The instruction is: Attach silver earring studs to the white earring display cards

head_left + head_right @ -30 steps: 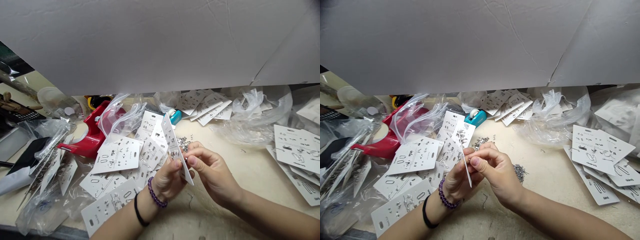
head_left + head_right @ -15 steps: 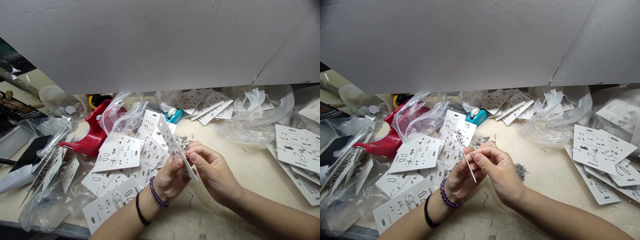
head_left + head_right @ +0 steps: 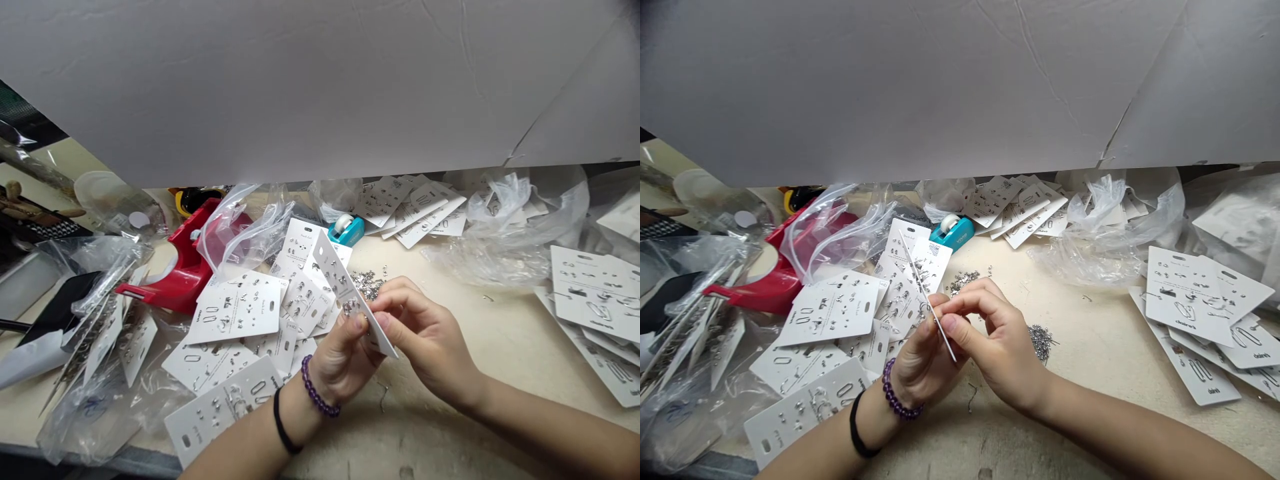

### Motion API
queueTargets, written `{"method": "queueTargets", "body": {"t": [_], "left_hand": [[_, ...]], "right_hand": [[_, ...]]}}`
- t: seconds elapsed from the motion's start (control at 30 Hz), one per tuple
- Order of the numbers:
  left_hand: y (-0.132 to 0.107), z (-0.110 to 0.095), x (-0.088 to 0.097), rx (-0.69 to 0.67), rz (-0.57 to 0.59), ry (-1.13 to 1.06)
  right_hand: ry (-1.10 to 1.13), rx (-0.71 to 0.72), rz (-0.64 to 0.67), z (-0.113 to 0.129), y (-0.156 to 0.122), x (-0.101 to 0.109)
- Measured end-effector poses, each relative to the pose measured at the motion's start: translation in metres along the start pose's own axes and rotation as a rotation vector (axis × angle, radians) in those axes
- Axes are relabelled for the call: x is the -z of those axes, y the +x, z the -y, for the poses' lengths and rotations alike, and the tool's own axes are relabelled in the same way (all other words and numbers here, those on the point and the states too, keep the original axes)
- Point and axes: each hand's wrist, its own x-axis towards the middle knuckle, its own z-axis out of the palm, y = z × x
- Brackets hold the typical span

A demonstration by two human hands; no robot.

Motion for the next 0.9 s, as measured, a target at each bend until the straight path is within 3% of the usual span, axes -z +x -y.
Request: {"method": "queueTargets", "body": {"t": [0.17, 0.3, 0.4, 0.73, 0.9], "left_hand": [[0.0009, -0.0025, 0.0038, 0.048, 0.030, -0.094], [0.0001, -0.0034, 0.0062, 0.072, 0.077, -0.159], [-0.0002, -0.0030, 0.0066, 0.073, 0.062, -0.155], [-0.0014, -0.0040, 0.0068, 0.071, -0.024, -0.115], [-0.0007, -0.0042, 0.0049, 0.058, -0.003, -0.068]], "right_hand": [[-0.050, 0.024, 0.034, 0.0010, 0.0050, 0.0056], [0.270, -0.087, 0.028, -0.0022, 0.0091, 0.0052], [0.375, -0.123, 0.036, -0.0041, 0.0102, 0.0046], [0.361, -0.150, 0.137, -0.0067, 0.0077, 0.0065], [0.333, -0.142, 0.121, -0.0049, 0.0082, 0.0056]]}}
